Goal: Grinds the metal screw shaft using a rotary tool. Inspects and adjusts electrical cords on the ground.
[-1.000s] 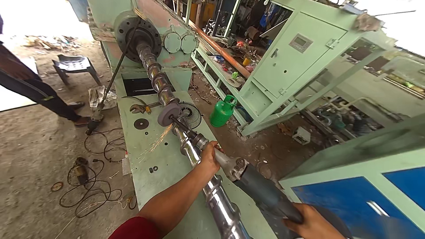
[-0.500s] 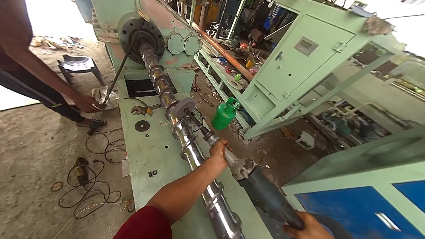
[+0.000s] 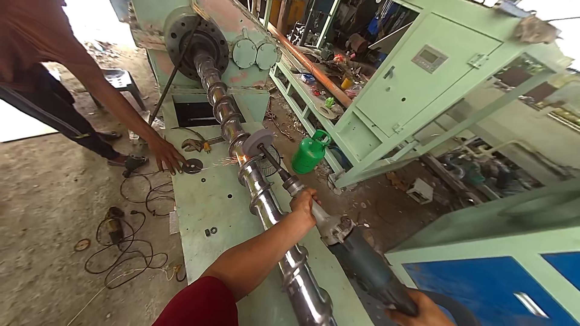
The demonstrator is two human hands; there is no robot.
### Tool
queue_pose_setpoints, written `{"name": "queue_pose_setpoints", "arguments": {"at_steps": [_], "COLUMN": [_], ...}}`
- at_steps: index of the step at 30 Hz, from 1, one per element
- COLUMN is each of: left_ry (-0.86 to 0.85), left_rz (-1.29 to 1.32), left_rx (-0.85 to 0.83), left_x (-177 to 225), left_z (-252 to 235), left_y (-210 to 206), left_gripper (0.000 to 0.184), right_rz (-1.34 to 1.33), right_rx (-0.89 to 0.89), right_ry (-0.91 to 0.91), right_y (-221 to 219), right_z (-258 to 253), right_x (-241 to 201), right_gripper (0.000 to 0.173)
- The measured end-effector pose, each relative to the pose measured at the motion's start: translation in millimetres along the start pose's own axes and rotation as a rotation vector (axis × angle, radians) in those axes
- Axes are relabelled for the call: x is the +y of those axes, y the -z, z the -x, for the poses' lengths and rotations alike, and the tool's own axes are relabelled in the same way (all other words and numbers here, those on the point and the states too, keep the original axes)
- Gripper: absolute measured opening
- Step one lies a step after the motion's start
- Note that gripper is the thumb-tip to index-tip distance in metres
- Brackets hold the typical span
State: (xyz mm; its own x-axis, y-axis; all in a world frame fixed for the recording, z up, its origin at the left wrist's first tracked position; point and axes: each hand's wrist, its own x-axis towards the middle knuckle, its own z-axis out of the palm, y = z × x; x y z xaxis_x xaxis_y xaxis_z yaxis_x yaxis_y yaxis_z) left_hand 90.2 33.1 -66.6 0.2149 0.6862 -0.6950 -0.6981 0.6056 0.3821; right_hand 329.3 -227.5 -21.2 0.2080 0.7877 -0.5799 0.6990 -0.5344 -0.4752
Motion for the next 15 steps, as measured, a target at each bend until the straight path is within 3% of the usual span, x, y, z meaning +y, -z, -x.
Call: {"name": "queue_pose_setpoints", "arguments": {"at_steps": [15], "left_ry": [0.007], "left_rz": [0.125], "left_rx": [-0.061], "left_x": [9.8], "left_z": [42.4], "left_y": [37.9], "left_gripper": [0.01], "right_rz": [0.347], "right_rx": [0.085], "right_ry": [0.03], "right_y": [2.2], "right_z": [45.2], "right_x": [-44.0], "right_gripper": [0.036]}}
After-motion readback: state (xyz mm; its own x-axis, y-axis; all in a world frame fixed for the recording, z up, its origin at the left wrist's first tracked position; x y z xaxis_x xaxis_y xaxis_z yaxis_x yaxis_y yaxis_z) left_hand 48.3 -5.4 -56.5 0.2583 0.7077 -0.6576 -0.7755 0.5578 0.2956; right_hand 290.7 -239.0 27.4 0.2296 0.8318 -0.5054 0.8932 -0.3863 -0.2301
